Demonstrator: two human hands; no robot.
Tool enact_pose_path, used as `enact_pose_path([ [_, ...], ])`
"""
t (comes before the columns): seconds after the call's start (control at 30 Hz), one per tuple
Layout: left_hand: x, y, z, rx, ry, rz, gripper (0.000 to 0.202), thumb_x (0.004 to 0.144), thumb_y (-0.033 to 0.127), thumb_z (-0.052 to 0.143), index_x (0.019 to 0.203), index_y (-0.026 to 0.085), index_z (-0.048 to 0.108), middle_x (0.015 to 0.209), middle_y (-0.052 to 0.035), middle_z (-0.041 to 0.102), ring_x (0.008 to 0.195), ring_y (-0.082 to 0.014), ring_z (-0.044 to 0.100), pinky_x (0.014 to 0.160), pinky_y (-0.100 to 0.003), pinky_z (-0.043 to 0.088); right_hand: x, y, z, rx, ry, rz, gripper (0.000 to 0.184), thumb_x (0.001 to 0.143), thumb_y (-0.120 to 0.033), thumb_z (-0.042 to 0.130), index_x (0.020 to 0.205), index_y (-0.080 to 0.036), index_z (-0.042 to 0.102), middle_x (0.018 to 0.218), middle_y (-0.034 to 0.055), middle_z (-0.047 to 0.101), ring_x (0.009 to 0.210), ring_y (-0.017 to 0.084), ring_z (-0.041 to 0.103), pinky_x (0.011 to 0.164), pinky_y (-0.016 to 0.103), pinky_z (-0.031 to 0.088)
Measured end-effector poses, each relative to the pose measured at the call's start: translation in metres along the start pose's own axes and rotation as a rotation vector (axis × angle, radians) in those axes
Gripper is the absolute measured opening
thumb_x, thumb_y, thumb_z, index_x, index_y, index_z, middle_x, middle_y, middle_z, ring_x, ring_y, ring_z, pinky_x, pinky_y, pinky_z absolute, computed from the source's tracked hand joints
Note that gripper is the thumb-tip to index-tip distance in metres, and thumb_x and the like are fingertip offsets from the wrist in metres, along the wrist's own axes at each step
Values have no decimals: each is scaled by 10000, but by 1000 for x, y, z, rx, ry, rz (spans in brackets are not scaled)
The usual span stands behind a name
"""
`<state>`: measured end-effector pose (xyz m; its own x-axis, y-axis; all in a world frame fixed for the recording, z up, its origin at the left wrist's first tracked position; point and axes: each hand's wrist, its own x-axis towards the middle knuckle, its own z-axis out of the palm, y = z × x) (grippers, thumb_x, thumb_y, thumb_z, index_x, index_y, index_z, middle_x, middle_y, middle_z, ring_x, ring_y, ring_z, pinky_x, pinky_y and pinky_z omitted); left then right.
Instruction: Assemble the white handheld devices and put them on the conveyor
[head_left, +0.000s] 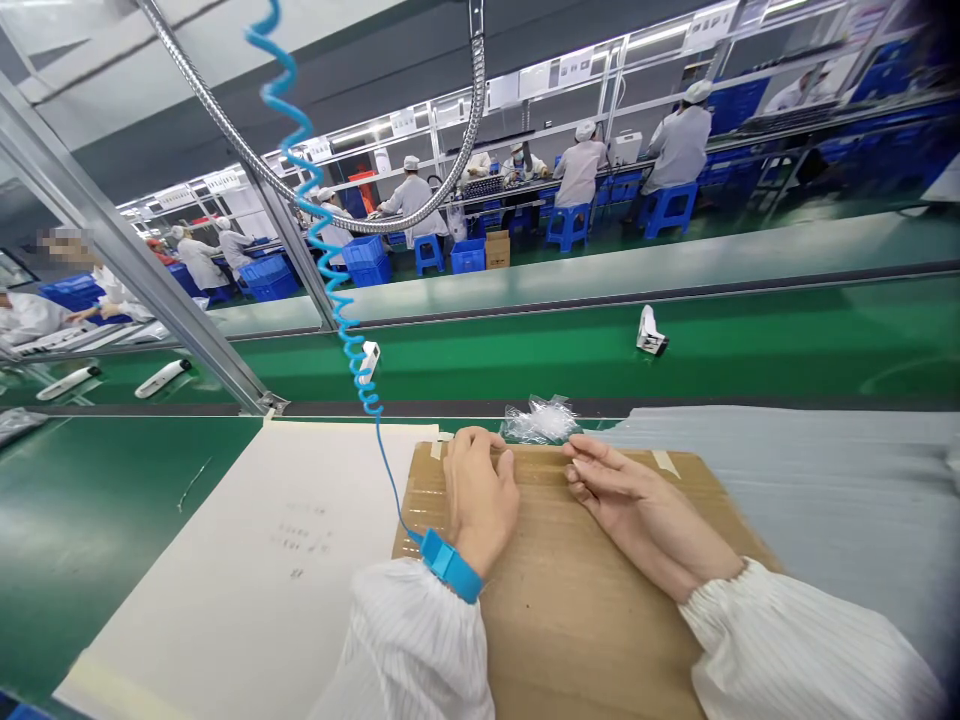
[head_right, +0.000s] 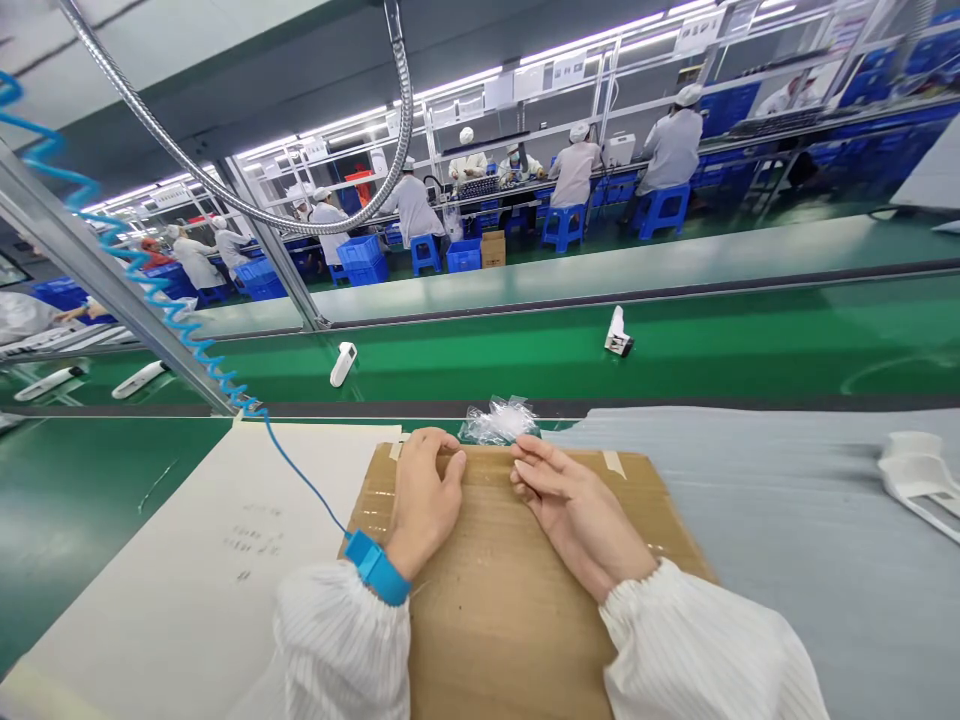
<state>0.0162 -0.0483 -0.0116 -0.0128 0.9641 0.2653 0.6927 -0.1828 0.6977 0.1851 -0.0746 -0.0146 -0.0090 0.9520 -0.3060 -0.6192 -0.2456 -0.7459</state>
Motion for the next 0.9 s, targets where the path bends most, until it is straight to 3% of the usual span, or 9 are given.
enact_pose_path([
  [0.83, 2, -4, 4, -27, 43, 37, 132, 851, 78, 566, 915, 191, 588, 1042, -74, 617, 1038, -227, 576, 948, -417, 453, -2, -3, 4, -23, -11, -6, 297, 693, -149, 838, 969, -196, 741, 1010, 31, 648, 788, 106, 605, 707, 170, 572],
  [0.9, 3, 2, -2, -72, 61, 55, 130, 847, 76, 568, 905, 189, 596, 1031, -70, 629, 1039, -221, 586, 955, -412, 459, -3, -3, 6, -21, -4, -10, 290, 683, -145, 842, 950, -197, 743, 1006, 30, 647, 784, 106, 599, 699, 172, 566],
])
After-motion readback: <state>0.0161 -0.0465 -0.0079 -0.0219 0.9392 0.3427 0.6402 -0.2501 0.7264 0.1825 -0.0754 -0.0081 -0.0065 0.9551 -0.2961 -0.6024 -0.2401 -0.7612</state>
